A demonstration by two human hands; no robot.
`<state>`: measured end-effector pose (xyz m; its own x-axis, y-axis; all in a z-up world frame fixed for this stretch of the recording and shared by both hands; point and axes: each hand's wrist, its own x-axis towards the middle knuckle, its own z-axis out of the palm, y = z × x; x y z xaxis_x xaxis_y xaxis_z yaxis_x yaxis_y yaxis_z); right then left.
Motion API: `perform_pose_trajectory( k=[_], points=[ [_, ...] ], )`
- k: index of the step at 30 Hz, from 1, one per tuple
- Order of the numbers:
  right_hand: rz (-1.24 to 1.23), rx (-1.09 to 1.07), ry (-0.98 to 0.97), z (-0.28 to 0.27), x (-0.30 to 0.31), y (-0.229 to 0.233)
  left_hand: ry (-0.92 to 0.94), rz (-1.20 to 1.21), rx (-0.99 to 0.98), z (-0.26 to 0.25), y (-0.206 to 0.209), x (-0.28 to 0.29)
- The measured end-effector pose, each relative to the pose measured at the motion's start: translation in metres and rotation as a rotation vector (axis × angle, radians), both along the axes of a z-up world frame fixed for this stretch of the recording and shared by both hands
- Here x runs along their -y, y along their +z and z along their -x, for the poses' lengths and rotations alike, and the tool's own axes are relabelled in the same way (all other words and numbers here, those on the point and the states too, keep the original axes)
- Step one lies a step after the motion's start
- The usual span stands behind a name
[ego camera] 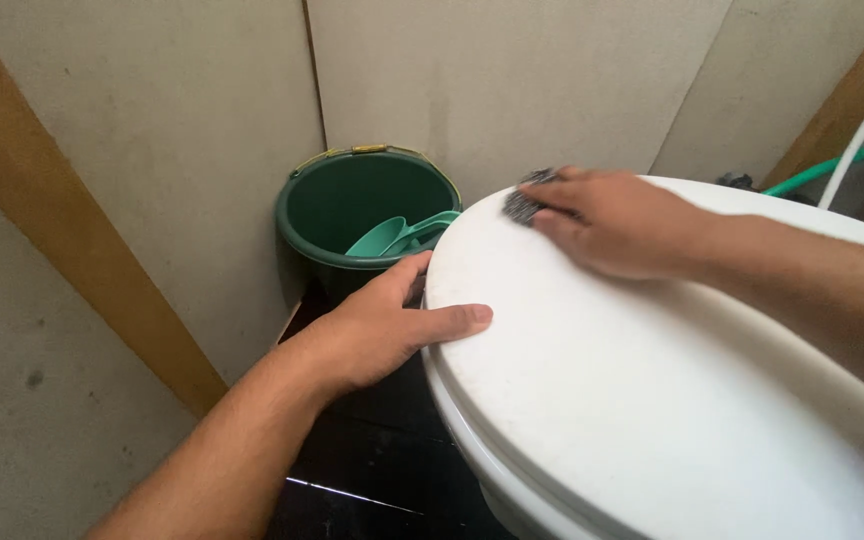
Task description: Scrubbing a toilet seat and bowl with a steel wool scrubber.
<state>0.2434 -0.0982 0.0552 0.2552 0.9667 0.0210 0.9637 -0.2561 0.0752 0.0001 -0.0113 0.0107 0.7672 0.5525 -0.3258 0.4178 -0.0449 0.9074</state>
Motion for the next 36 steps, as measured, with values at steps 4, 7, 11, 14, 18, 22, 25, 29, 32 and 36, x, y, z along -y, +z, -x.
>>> perform_pose_trajectory(
  k=[4, 7, 11, 14, 18, 22, 25, 29, 32, 36],
  points=[
    [0.002, -0.046, -0.135, -0.034, 0.004, -0.001, -0.047, 0.026, 0.054, -0.001, -0.011, -0.008],
    [-0.036, 0.069, -0.185, -0.064, 0.01, -0.008, 0.006, -0.027, 0.007, 0.0, 0.004, 0.004],
    [-0.07, 0.078, -0.203, -0.062, 0.017, -0.007, -0.001, -0.048, 0.006, 0.0, 0.005, 0.003],
    [-0.045, 0.052, -0.167, -0.036, 0.017, -0.003, -0.001, -0.081, -0.002, -0.002, -0.007, -0.006],
    [0.001, 0.04, -0.075, 0.011, 0.02, 0.009, 0.014, -0.127, 0.092, 0.003, -0.005, 0.001],
    [0.003, 0.012, 0.039, 0.041, 0.028, 0.013, 0.004, -0.092, 0.17, 0.004, -0.004, 0.006],
    [-0.02, -0.119, 0.159, 0.054, 0.038, 0.014, -0.016, -0.088, 0.206, 0.005, -0.004, 0.005],
    [-0.051, -0.081, 0.396, 0.058, 0.042, 0.012, 0.002, -0.078, 0.128, 0.004, -0.006, 0.002],
    [0.035, -0.07, 0.199, 0.049, 0.034, 0.014, 0.002, -0.063, 0.108, 0.003, -0.004, 0.001],
    [0.035, -0.019, 0.0, 0.007, 0.026, 0.012, 0.012, -0.05, 0.102, 0.003, -0.004, 0.005]
  ],
)
